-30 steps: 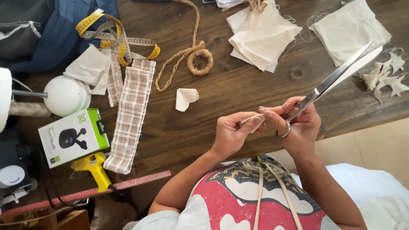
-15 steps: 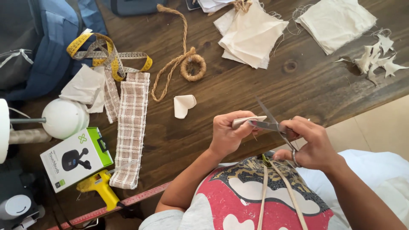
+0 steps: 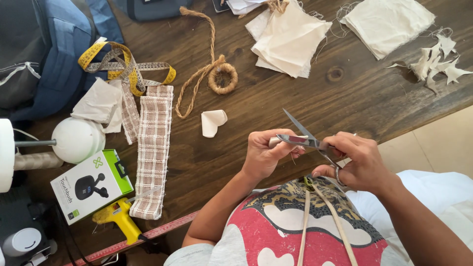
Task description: Folding and cutting fabric squares to create decorative flower shapes
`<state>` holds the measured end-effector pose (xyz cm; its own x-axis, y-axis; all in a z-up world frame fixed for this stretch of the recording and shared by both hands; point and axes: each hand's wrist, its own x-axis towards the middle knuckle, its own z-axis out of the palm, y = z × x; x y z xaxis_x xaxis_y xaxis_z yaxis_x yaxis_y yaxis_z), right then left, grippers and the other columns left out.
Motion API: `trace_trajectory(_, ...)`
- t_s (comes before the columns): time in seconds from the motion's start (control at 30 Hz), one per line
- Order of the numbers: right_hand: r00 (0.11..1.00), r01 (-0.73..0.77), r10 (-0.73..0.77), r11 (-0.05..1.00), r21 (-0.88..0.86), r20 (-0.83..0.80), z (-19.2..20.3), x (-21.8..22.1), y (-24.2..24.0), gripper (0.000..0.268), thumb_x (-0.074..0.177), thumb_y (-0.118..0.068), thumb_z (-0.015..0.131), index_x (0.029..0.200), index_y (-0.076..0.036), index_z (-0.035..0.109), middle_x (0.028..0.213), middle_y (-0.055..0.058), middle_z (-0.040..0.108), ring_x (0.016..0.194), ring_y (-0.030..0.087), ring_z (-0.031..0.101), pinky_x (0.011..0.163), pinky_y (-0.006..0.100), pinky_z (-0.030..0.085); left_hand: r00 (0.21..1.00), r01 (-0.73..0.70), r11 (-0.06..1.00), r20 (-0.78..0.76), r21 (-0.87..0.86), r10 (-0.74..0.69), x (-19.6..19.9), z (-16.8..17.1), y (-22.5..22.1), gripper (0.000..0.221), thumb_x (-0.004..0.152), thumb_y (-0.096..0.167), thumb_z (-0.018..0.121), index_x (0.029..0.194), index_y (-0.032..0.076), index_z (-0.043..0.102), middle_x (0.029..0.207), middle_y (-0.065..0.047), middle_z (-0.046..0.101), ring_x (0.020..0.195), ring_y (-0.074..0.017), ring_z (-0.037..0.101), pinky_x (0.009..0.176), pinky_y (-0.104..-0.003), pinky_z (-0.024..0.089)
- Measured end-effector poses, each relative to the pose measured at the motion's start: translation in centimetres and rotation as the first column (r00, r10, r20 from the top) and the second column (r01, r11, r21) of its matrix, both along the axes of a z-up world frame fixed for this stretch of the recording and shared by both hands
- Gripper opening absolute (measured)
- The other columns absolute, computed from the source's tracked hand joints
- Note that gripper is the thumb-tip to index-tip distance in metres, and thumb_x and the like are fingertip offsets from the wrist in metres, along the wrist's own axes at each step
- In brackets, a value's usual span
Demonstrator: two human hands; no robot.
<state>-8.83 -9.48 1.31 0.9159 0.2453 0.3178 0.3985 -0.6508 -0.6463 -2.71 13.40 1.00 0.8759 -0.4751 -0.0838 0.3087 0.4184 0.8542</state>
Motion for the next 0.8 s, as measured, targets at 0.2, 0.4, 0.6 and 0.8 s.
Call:
trace_trajectory(0.2, 0.997, 0.071, -0.075, 0.979, 0.193, 0.013, -0.4, -0.3, 0.8, 0.042, 0.069, -0.039, 0.093, 0.093, -0.013, 0.071, 0.060, -0.002, 0.049, 0.050, 0.020, 0.055, 0.058, 0.028, 0.051, 0.993, -0.116, 0.991, -0.030, -0.064, 0.115, -0.5, -0.7, -1.1, 0.007, 0.088, -0.002, 0.077, 0.085, -0.007, 0.074, 0.069, -0.021, 0.070, 0.067, -0.0200, 0.071, 0.062, -0.034, 0.065)
trace_trajectory(0.4, 0.997, 0.068, -0.075, 0.977, 0.202, 0.026, -0.5, -0.3, 0.7, 0.040, 0.068, -0.038, 0.093, 0.088, -0.012, 0.069, 0.058, -0.004, 0.049, 0.048, 0.018, 0.054, 0.056, 0.027, 0.050, 0.994, -0.111, 0.992, -0.006, -0.061, 0.111, -0.5, -0.6, -1.4, 0.006, 0.089, -0.002, 0.077, 0.086, -0.006, 0.074, 0.070, -0.022, 0.071, 0.067, -0.0193, 0.072, 0.062, -0.033, 0.065)
trace_trajectory(0.6, 0.989, 0.146, -0.135, 0.960, 0.239, -0.063, -2.9, -2.3, 0.7, 0.036, 0.065, -0.030, 0.095, 0.082, -0.009, 0.071, 0.052, 0.001, 0.056, 0.044, 0.020, 0.056, 0.051, 0.031, 0.048, 0.994, -0.106, 0.994, -0.007, -0.011, 0.106, -0.7, -1.5, -1.7, 0.002, 0.087, -0.004, 0.076, 0.085, -0.006, 0.076, 0.069, -0.022, 0.071, 0.065, -0.0209, 0.073, 0.060, -0.032, 0.065)
trace_trajectory(0.8, 0.843, 0.530, -0.373, 0.700, 0.479, -0.387, -9.1, -6.7, 0.1, 0.030, 0.076, -0.017, 0.092, 0.080, -0.007, 0.064, 0.057, 0.000, 0.057, 0.053, 0.006, 0.049, 0.058, 0.023, 0.048, 0.984, -0.127, 0.991, -0.120, 0.043, 0.131, -1.3, -2.9, -2.4, 0.008, 0.090, -0.002, 0.073, 0.094, -0.009, 0.075, 0.076, -0.025, 0.073, 0.071, -0.0220, 0.073, 0.066, -0.032, 0.066)
